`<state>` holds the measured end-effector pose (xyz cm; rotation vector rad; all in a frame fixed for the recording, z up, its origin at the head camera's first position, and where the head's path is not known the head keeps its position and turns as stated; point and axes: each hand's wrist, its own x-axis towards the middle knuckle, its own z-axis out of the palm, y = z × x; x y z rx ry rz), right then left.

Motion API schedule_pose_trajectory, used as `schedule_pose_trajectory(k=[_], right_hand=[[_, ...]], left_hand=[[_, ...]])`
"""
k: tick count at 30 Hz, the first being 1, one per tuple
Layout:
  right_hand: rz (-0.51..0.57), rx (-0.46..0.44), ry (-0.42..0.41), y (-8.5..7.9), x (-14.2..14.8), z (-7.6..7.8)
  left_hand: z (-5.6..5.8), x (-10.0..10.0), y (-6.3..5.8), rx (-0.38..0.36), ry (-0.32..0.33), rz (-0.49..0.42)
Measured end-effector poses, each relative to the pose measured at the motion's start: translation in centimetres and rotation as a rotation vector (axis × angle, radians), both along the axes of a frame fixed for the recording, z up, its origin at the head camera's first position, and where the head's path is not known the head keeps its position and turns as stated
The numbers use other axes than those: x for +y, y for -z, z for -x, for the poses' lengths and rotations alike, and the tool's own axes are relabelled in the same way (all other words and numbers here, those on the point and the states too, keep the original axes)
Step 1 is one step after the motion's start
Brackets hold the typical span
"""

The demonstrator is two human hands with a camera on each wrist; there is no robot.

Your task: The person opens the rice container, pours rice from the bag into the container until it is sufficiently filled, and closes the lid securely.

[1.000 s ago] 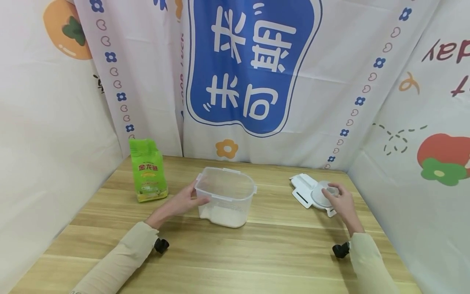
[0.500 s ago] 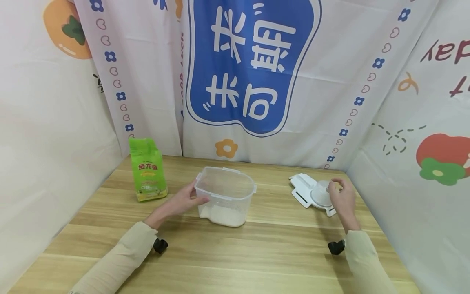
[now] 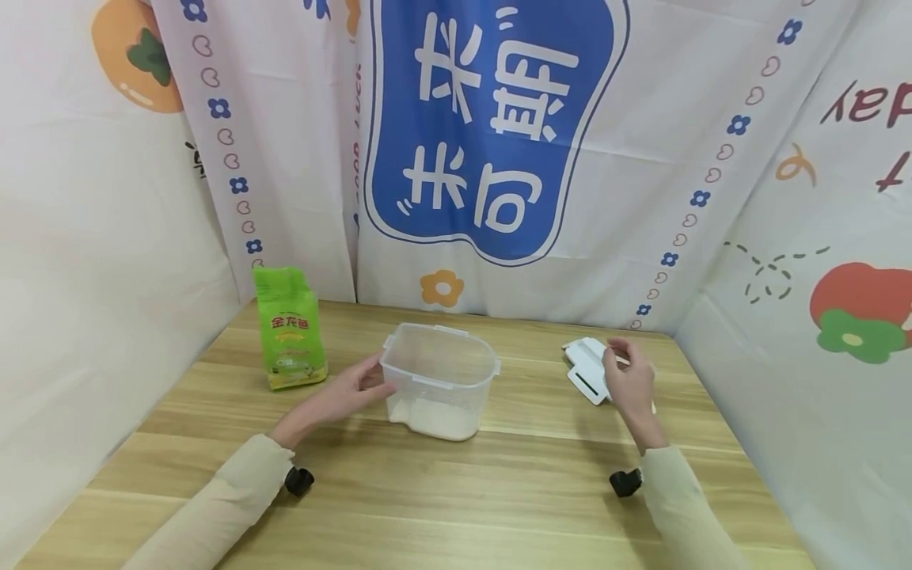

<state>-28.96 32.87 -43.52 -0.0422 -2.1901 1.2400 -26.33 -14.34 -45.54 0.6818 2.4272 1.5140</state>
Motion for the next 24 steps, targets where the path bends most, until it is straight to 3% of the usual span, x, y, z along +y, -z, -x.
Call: schedule_pose_trajectory(k=[7,10,18,24], right_hand=[[0.017,0.004,-0.188,-2.2,-5.7,-2.5],[0.039,-0.019,-0.261,-2.0,-7.0,-2.7],[0.049,-0.061,-0.475,-1.5,-10.0,-3.7],[0.032,-0.085,-0.610,0.1,-11.0,-3.0]], left_hand=[[-0.3,-0.8,0.2,-0.010,-0.030,0.047],[-0.5,-1.3,0.1,-0.008,-0.032,0.069],[-0.8,-3.0,-1.1,0.081,-0.009,0.070],[-0.8,-4.2,-2.1,0.113,-0.034,0.089]])
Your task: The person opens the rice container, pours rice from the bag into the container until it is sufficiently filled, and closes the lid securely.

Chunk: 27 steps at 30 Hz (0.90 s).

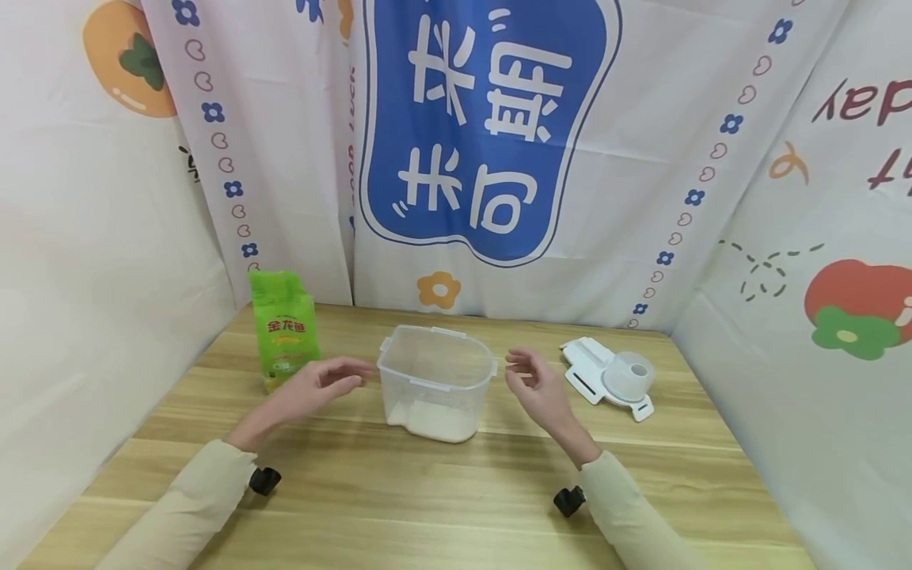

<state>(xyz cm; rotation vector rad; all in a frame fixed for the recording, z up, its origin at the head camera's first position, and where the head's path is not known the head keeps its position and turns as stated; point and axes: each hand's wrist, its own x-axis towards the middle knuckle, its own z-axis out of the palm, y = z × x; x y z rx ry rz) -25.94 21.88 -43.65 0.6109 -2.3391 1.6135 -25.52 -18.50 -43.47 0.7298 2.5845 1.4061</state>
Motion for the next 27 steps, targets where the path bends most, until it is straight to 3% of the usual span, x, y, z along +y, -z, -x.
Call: schedule_pose_trajectory(k=[9,16,21,27], right_hand=[[-0.033,0.014,-0.166,1.5,-0.8,0.5],[-0.037,-0.020,-0.290,1.9,-1.3,0.2],[-0.029,-0.081,-0.306,2.4,-1.9,0.1],[-0.019,-0.139,-0.305,2.9,-2.7,0.3]], left_hand=[[0.6,-1.9,-1.7,0.048,-0.037,-0.016],[0.6,-3.8,-2.5,0.068,-0.014,-0.071],[0.2,-5.1,-2.7,0.095,0.009,-0.131],[0.0,-6.6,-2.7,0.150,-0.013,-0.141]])
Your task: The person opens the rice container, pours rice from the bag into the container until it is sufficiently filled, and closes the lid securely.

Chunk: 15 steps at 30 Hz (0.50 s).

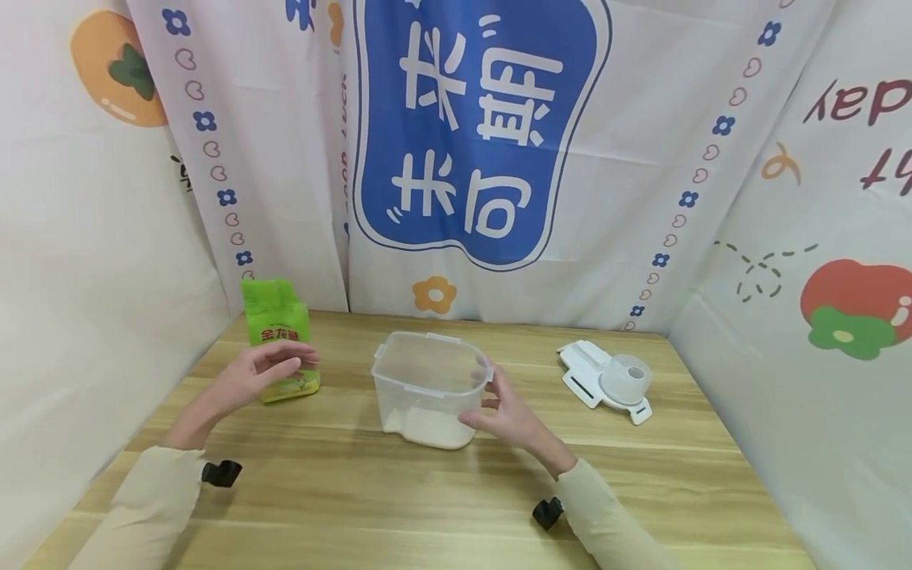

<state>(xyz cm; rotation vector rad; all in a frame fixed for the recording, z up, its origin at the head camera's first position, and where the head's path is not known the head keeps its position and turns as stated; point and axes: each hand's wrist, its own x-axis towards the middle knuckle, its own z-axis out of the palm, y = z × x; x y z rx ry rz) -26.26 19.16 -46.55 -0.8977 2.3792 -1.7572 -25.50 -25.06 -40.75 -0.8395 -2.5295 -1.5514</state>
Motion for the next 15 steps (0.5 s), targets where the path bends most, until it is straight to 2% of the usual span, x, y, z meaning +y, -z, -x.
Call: schedule_pose_trajectory(k=[8,11,15], right_hand=[[-0.010,-0.029,-0.003,0.0,-0.1,0.0],[-0.022,-0.030,-0.010,-0.1,0.0,0.0],[-0.033,-0.039,-0.016,-0.1,0.0,0.0]], left_hand=[[-0.1,-1.9,0.5,0.040,0.002,-0.113],[0.0,-2.6,0.6,0.062,-0.056,-0.106],[-0.1,-3.2,0.6,0.048,-0.187,-0.056]])
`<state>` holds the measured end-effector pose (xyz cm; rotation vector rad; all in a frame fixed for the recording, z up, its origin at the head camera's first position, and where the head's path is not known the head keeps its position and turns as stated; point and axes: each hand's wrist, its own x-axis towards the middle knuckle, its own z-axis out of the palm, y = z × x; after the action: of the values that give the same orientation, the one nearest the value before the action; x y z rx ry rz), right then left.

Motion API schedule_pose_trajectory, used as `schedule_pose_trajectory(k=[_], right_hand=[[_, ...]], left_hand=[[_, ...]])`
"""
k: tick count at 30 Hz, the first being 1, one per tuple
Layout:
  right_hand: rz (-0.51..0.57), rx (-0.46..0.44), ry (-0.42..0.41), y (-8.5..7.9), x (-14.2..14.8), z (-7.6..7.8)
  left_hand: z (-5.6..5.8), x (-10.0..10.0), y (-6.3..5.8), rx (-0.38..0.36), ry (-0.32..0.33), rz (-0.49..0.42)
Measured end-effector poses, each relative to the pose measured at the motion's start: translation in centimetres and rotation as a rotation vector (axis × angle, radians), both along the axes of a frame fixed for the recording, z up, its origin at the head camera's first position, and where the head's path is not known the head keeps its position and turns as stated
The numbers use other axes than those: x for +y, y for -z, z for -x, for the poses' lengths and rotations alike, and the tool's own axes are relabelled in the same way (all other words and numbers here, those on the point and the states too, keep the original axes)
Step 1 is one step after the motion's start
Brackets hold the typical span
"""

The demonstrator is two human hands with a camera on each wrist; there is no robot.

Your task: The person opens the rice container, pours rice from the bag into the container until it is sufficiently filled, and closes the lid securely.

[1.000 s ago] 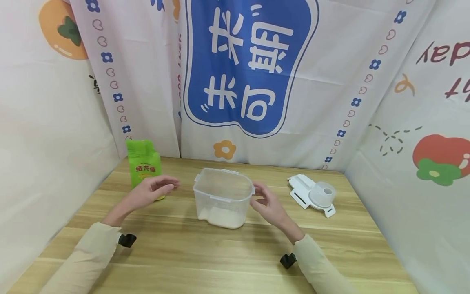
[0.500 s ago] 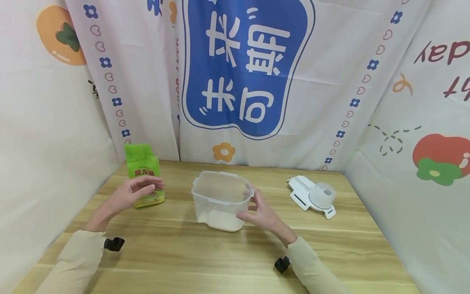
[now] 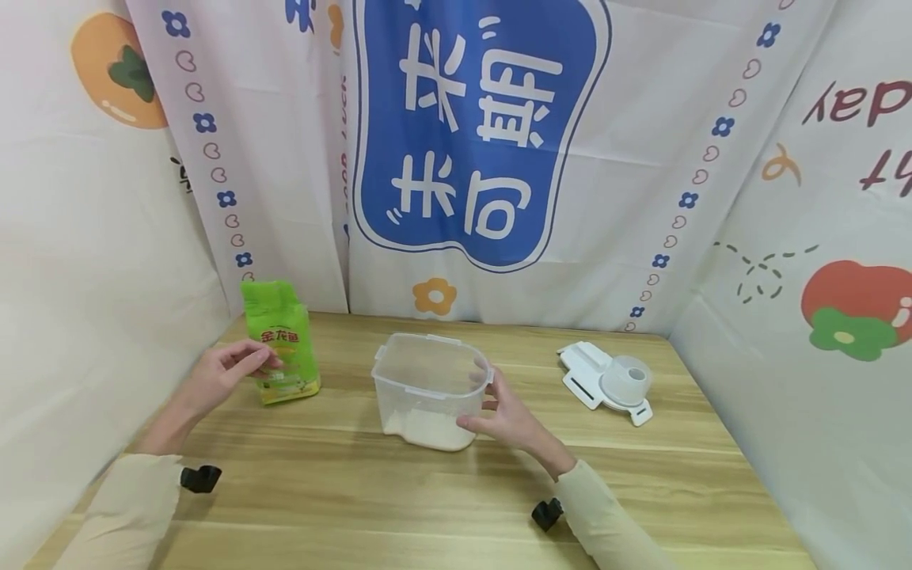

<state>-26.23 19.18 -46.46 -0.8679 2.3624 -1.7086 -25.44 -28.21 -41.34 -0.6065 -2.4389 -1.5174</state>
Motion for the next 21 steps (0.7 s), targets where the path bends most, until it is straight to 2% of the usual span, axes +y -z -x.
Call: schedule_pose_trajectory(k=[4,10,14,18,21], right_hand=[[0.005,0.002,0.001,0.0,-0.1,-0.1],[0.013,0.030,0.007,0.1,-0.6,0.1],[0.012,0.041,0.004,0.4,-0.9,0.4],[0.022,0.015,-0.004,0.5,-0.9,0.5],[0.020,-0.002,-0.014,0.5,-0.9,0.5]], left_hand=[[0.1,-0.5,0.1,-0.009,-0.161,0.004],[0.9,-1.2,0.8,0.010,-0.438,-0.118],[1.3,-0.9,1.4,0.018,-0.590,-0.179],[1.6,-0.5,1.9,0.043,-0.661,-0.203],[1.7,-0.4,2.2,0.043,-0.662,-0.217]])
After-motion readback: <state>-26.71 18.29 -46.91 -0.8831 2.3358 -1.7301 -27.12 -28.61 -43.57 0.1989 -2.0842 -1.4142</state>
